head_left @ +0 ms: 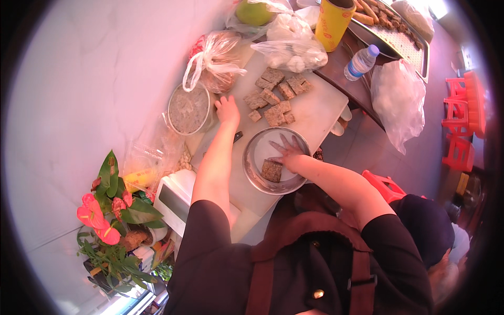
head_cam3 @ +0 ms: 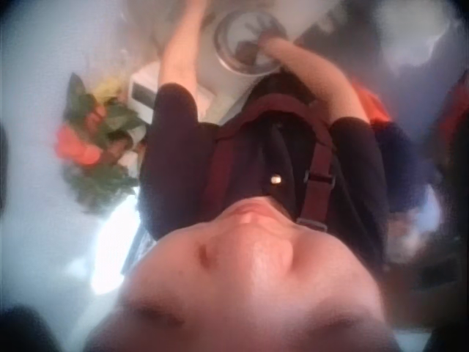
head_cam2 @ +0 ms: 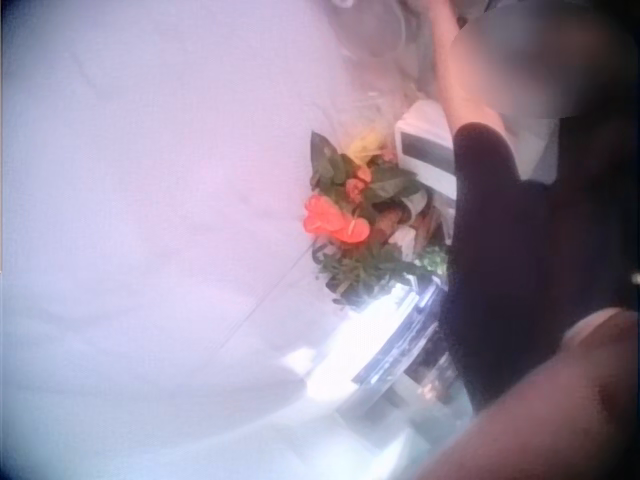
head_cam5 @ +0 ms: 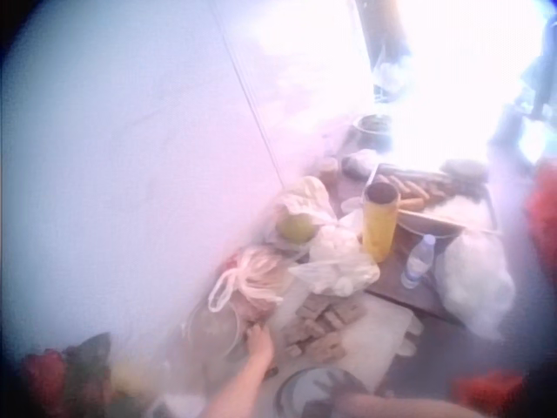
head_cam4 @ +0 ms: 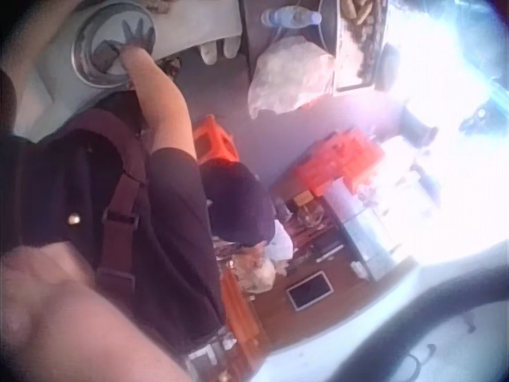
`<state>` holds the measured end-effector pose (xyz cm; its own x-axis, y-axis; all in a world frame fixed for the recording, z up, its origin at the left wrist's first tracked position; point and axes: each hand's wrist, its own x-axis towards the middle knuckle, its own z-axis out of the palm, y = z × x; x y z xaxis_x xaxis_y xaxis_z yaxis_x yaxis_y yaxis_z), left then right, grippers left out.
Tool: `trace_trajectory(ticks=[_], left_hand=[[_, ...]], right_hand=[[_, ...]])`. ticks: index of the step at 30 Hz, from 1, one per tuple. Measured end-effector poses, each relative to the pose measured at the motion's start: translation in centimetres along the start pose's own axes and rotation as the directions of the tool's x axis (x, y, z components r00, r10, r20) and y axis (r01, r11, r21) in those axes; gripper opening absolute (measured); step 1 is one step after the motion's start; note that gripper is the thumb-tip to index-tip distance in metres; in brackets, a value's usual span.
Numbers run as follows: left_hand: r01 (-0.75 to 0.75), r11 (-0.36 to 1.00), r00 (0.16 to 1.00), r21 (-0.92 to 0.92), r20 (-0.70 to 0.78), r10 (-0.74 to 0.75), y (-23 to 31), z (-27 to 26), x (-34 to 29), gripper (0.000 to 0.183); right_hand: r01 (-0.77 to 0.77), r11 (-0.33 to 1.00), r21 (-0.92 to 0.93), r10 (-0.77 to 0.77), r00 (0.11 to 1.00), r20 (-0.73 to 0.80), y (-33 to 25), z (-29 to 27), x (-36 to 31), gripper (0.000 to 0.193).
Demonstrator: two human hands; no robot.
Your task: The person washes a metal bowl at the sink, then walks to a storage area to scoop a white powder into the bowl. They return to a prep table, add cubed tofu to the bowl, and mix the contents by hand. Finally, they transfer the coated tofu pieces into a deep fryer.
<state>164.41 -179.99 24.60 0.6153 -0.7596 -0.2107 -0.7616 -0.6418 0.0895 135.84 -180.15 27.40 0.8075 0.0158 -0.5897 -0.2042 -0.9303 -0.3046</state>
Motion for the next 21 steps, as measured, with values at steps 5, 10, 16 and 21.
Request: trace_trajectory(ticks=[5,10,16,21], left_hand=[[-0.049,0.963,0.994,-0.266,0.082,0.073,1.4,0.6,-2.9,0.07],[-0.011,0.975,0.985,-0.221,0.164,0.048,3.9,1.0,-4.9,0.078],[-0.088,0.887,0.993,-0.453,0.027,0.113,2.8,-3.3,-5.8,0.047],[-0.033,0.679,0.977,-0.733,0.12,0.178,2.2,-10.8,-13.4,0.045]], right_hand=[[0.024,0.999,0.027,-0.022,0.997,-0.075,0.2,1.3,0.1,0.079],[0.014,0.996,0.087,-0.004,0.994,-0.114,0.1,1.3,0.2,0.055],[-0.006,0.998,0.064,0.01,0.998,-0.07,-0.1,1.0,0.2,0.059],[0.014,0.997,0.08,-0.012,1.0,-0.019,0.0,0.4,-0.1,0.065]])
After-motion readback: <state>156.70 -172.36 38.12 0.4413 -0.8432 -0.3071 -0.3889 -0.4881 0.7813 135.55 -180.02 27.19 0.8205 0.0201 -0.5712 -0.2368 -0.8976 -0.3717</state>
